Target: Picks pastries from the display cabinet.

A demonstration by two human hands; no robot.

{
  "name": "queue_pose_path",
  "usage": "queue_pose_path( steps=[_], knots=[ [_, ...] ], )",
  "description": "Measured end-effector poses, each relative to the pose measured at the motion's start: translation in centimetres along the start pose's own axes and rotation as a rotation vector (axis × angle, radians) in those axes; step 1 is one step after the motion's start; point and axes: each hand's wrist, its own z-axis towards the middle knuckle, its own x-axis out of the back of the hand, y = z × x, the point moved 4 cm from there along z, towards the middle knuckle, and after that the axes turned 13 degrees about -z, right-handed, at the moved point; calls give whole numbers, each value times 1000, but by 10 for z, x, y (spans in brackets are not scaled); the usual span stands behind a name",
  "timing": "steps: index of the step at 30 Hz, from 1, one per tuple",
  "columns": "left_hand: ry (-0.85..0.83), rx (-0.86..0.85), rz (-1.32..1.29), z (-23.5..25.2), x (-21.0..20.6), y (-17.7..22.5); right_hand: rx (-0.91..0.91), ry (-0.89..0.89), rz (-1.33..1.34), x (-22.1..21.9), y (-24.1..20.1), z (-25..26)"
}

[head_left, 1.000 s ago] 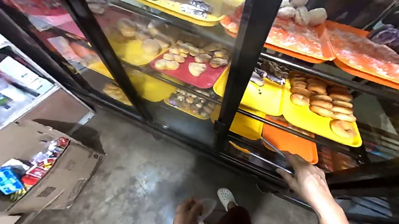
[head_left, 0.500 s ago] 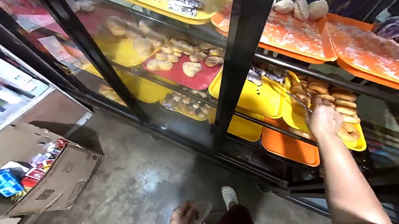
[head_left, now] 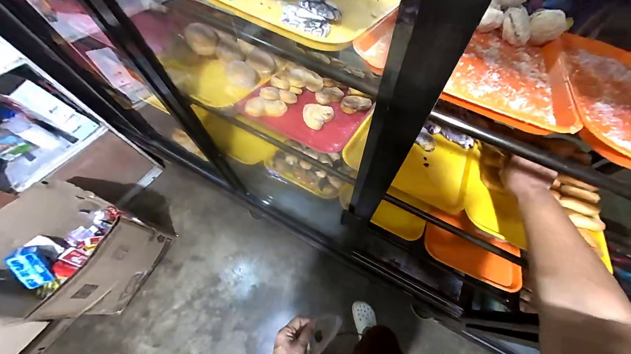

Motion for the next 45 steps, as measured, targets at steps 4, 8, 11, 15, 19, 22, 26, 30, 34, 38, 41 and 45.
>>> queue_pose_path(
  steps=[4,8,11,15,19,22,26,30,34,38,41,45],
  knots=[
    [-2,-9,6,3,-2,5,27,109,-48,-4,18,-13],
    [-21,-13,17,3,-3,7,14,77,-92,-5,23,-32],
    [-40,-7,19,0,-4,5,10,60,-81,0,16,-27],
    [-44,7,43,-9,-2,4,-2,90,-67,0,8,-24],
    [-20,4,26,-14,13,1,16,63,-96,1,-2,-42],
    [-3,-6,11,-16,22,-3,-7,56,-93,-5,0,-38],
    [11,-2,7,-20,28,-6,-23,110,-46,-13,-9,-16],
    [8,3,14,-22,29,-8,-4,59,-107,-22,-21,-16],
    [26,6,9,-23,33,-7,-19,37,-127,-27,-19,-13],
    [20,3,13,-20,33,-9,-32,53,-155,-28,-12,-11],
    [5,-4,-3,-17,29,-9,-35,54,-118,-28,-7,-11],
    [-8,3,3,-13,22,-8,-23,-28,-99,-26,-11,-14]
  ],
)
